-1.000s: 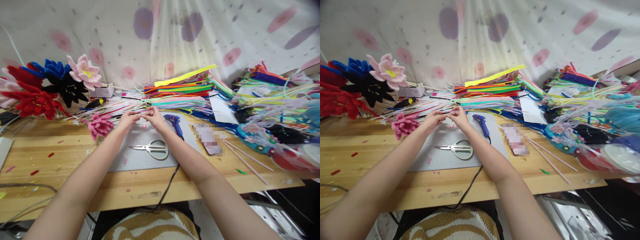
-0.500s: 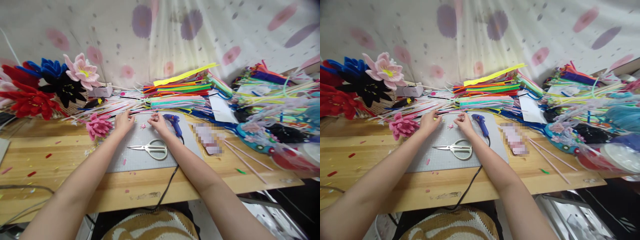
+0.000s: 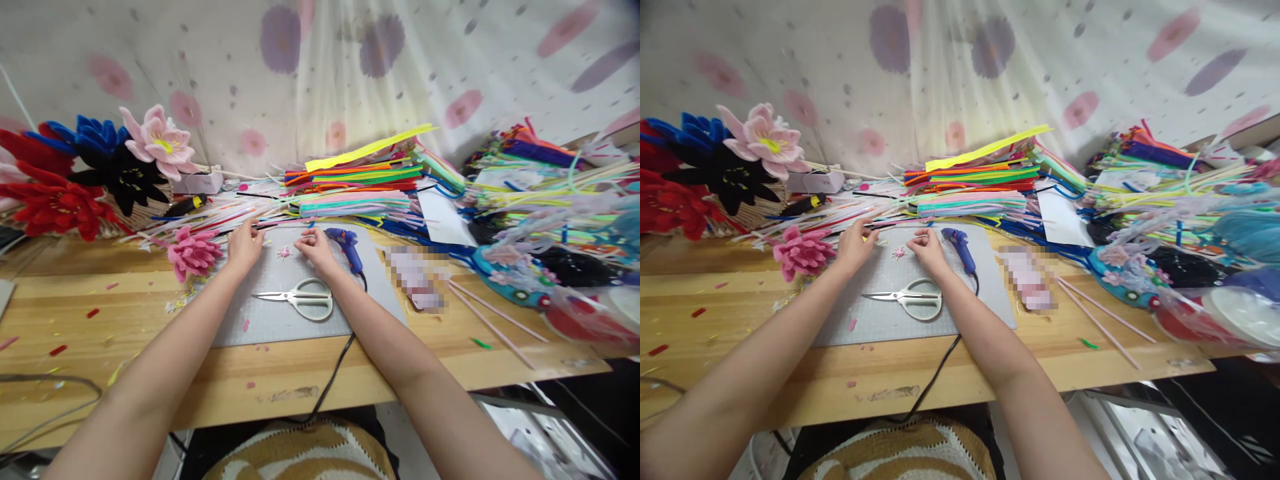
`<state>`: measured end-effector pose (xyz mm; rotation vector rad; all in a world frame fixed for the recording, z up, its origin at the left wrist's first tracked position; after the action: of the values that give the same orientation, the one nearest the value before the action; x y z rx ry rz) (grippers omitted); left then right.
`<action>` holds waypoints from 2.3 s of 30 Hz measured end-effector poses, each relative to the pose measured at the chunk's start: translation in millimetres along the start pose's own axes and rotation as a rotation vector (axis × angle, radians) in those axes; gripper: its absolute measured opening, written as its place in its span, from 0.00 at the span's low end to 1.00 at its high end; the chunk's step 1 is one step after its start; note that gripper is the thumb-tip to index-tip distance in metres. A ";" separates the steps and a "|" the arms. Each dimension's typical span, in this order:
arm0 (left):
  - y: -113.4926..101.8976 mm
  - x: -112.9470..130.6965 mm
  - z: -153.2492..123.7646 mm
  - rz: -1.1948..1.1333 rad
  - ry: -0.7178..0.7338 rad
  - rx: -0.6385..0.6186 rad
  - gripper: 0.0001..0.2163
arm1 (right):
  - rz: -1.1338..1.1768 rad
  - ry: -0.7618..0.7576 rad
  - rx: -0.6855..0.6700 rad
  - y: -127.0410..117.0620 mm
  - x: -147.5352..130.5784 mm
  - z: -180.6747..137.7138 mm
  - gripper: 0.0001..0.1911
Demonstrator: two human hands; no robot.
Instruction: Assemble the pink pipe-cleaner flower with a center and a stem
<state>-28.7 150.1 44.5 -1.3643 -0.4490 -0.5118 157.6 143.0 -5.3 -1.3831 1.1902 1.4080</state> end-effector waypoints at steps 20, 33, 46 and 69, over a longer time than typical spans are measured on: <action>32.8 16.3 -20.2 -0.881 -0.165 -0.285 0.14 | 0.049 -0.067 -0.042 6.2 -4.4 1.4 0.20; 59.9 26.3 -38.9 -1.213 -0.407 -0.376 0.05 | 0.086 -0.154 -0.025 7.7 -10.0 2.2 0.18; 51.0 26.0 -39.3 -1.131 -0.342 -0.286 0.07 | 0.126 -0.134 -0.054 10.0 -5.4 1.7 0.20; 31.3 5.7 -31.1 -0.819 -0.260 -0.123 0.08 | 0.057 -0.047 0.049 4.0 0.2 3.1 0.20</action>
<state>-5.4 122.9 18.1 -1.3343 -1.2251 -1.0428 153.1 145.1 -5.3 -1.2845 1.2337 1.4336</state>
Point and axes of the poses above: each hand's wrist, its own z-axis towards the middle knuckle, its own y-axis out of the palm, x = y × z, the point moved 8 cm from there along z, towards the middle knuckle, and after that the axes turned 12 degrees about -x, right-handed, at the moved point
